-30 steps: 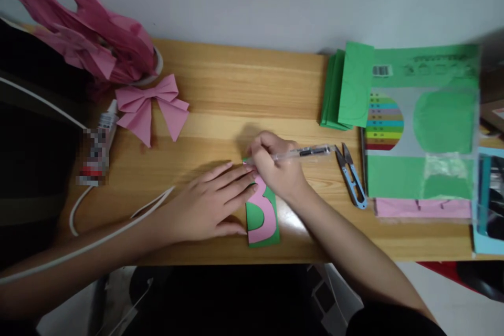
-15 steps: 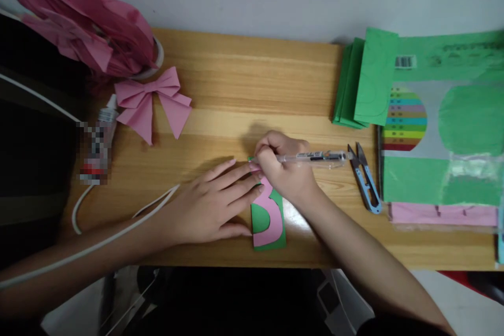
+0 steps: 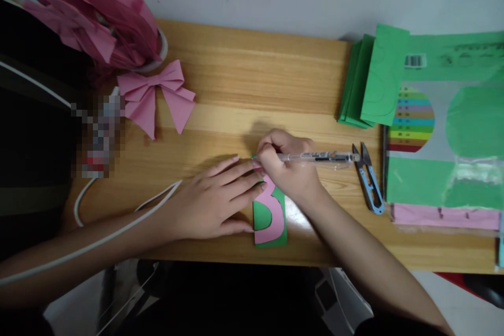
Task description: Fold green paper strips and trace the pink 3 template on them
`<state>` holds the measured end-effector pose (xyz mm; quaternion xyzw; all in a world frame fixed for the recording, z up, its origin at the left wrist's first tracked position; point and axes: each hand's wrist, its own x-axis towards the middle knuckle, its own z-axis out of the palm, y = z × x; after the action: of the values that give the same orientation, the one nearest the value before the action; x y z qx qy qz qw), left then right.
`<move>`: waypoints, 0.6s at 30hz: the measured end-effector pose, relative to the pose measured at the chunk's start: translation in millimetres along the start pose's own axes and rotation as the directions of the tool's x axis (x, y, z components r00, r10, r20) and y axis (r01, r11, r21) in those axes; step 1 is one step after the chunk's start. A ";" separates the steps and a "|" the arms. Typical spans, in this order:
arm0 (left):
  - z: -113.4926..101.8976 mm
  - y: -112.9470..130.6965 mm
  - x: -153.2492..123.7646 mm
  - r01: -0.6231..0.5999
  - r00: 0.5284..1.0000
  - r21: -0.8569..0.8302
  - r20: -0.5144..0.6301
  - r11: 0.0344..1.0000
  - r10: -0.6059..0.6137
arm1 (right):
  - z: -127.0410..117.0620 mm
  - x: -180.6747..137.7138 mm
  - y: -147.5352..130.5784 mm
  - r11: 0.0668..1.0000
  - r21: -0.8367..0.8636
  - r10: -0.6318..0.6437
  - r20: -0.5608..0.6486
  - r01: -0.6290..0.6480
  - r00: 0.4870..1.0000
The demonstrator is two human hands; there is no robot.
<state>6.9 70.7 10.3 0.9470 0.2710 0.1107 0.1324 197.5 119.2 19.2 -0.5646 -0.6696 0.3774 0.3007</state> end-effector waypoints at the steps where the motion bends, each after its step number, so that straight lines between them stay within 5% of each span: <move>1: 0.4 0.1 -0.2 0.001 1.000 -0.004 0.003 1.000 -0.001 | 0.0 0.0 -0.1 1.000 0.004 0.001 0.002 -0.001 1.000; 11: -0.4 0.0 2.3 -0.001 1.000 0.013 0.019 1.000 0.001 | 3.8 -0.4 1.0 0.984 0.158 0.094 -0.071 -0.082 0.993; 18: 0.3 0.4 2.3 0.000 1.000 0.015 0.022 1.000 0.000 | 2.8 -2.3 2.5 0.996 0.054 0.073 -0.073 -0.069 0.995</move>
<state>9.1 71.7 10.5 0.9491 0.2704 0.0983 0.1282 196.9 116.7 15.7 -0.5939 -0.6273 0.3837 0.3264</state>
